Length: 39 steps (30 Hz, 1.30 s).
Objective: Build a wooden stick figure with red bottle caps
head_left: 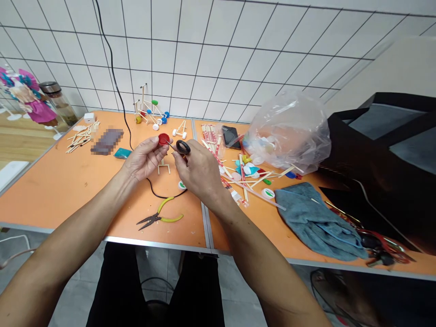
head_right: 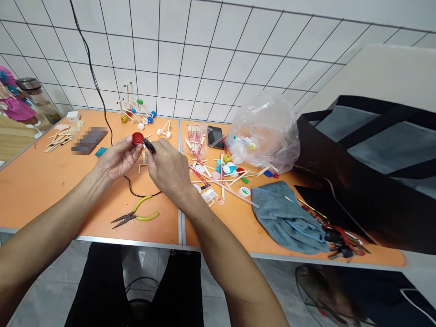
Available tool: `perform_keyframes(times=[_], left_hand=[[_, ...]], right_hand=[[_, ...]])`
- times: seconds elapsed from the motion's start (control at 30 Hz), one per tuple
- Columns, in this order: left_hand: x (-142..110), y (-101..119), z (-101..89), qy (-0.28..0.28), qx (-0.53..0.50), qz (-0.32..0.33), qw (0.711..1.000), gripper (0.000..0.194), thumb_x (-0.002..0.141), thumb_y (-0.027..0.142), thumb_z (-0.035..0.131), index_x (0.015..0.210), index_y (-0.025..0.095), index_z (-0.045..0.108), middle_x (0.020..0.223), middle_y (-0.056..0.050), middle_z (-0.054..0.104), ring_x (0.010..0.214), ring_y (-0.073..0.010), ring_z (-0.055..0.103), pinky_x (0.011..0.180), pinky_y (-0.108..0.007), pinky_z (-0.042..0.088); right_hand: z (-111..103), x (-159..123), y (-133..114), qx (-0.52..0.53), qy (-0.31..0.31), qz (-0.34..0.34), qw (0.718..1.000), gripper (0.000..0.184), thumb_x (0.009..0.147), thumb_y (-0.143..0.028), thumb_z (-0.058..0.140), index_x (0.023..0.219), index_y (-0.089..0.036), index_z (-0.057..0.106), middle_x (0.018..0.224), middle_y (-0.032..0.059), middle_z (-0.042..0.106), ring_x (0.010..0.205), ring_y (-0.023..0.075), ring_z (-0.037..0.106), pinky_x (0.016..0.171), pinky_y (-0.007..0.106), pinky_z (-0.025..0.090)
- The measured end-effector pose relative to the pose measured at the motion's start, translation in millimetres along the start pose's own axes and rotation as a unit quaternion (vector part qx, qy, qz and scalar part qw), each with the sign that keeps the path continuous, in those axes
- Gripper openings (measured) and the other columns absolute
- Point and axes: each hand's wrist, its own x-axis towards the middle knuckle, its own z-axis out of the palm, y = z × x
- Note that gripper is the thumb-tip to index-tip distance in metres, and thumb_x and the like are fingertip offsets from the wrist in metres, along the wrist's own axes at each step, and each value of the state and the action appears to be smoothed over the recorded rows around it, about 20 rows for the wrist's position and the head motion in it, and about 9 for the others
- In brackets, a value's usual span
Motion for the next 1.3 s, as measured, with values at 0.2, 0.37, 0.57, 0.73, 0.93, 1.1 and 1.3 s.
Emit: perform_keyframes(times=[0.2, 0.37, 0.57, 0.73, 0.93, 1.1, 1.3], left_hand=[[-5, 3, 7.0, -0.005, -0.008, -0.006, 1.0, 0.039, 0.107, -0.002, 0.052, 0.077, 0.013, 0.072, 0.073, -0.004, 0.08, 0.061, -0.0075, 0.076, 0.071, -0.012, 0.064], [-4, 2, 4.1, -0.018, 0.001, 0.001, 1.0, 0.031, 0.103, 0.0, 0.063, 0.076, 0.015, 0.071, 0.073, -0.002, 0.08, 0.062, -0.0076, 0.077, 0.073, -0.012, 0.064], [2, -2, -3.8, -0.025, 0.031, 0.02, 0.999, 0.023, 0.096, 0.004, 0.076, 0.078, 0.017, 0.071, 0.081, -0.003, 0.083, 0.066, -0.0089, 0.078, 0.083, -0.017, 0.067], [2, -2, -3.9, -0.023, 0.038, 0.031, 0.999, 0.024, 0.097, 0.003, 0.075, 0.077, 0.016, 0.071, 0.081, -0.003, 0.083, 0.067, -0.0083, 0.078, 0.082, -0.017, 0.065], [-2, 0, -0.7, -0.03, 0.051, 0.039, 0.997, 0.026, 0.094, 0.003, 0.079, 0.073, 0.016, 0.071, 0.076, -0.002, 0.081, 0.063, -0.0085, 0.077, 0.075, -0.016, 0.064], [-3, 3, -1.3, -0.041, 0.078, 0.057, 0.995, 0.025, 0.088, 0.005, 0.087, 0.072, 0.016, 0.072, 0.071, -0.001, 0.08, 0.062, -0.0087, 0.076, 0.07, -0.015, 0.062], [-2, 1, -2.7, -0.05, 0.101, 0.105, 0.988, 0.025, 0.078, 0.012, 0.1, 0.07, 0.016, 0.077, 0.071, -0.001, 0.081, 0.062, -0.0097, 0.076, 0.072, -0.019, 0.063]], right_hand=[[-1, 0, 1, 0.003, -0.002, -0.006, 1.0, 0.017, 0.112, -0.025, 0.056, 0.099, -0.021, 0.068, 0.099, 0.0068, 0.069, 0.085, 0.0212, 0.061, 0.069, 0.033, 0.037], [-3, 0, 0, 0.001, -0.006, -0.002, 1.0, 0.019, 0.112, -0.027, 0.055, 0.101, -0.021, 0.069, 0.1, 0.0065, 0.069, 0.084, 0.0208, 0.06, 0.067, 0.033, 0.035], [-4, 0, -2, -0.004, -0.014, 0.011, 1.0, 0.019, 0.113, -0.027, 0.055, 0.103, -0.021, 0.07, 0.1, 0.0068, 0.07, 0.084, 0.0212, 0.06, 0.067, 0.033, 0.034], [-5, 0, -2, -0.001, -0.014, 0.008, 1.0, 0.02, 0.113, -0.028, 0.054, 0.103, -0.021, 0.07, 0.099, 0.0069, 0.07, 0.083, 0.0209, 0.06, 0.066, 0.033, 0.034], [-5, 1, -3, -0.009, -0.018, 0.009, 1.0, 0.019, 0.111, -0.026, 0.054, 0.103, -0.021, 0.07, 0.1, 0.0076, 0.07, 0.083, 0.0217, 0.061, 0.065, 0.034, 0.033], [-4, 1, -3, -0.006, -0.015, 0.006, 1.0, 0.017, 0.109, -0.023, 0.054, 0.102, -0.022, 0.07, 0.102, 0.0074, 0.071, 0.084, 0.0217, 0.061, 0.065, 0.033, 0.034], [0, 2, -5, 0.043, 0.012, 0.02, 0.999, 0.018, 0.105, -0.022, 0.057, 0.101, -0.02, 0.074, 0.104, 0.0099, 0.076, 0.089, 0.0237, 0.068, 0.072, 0.034, 0.045]])
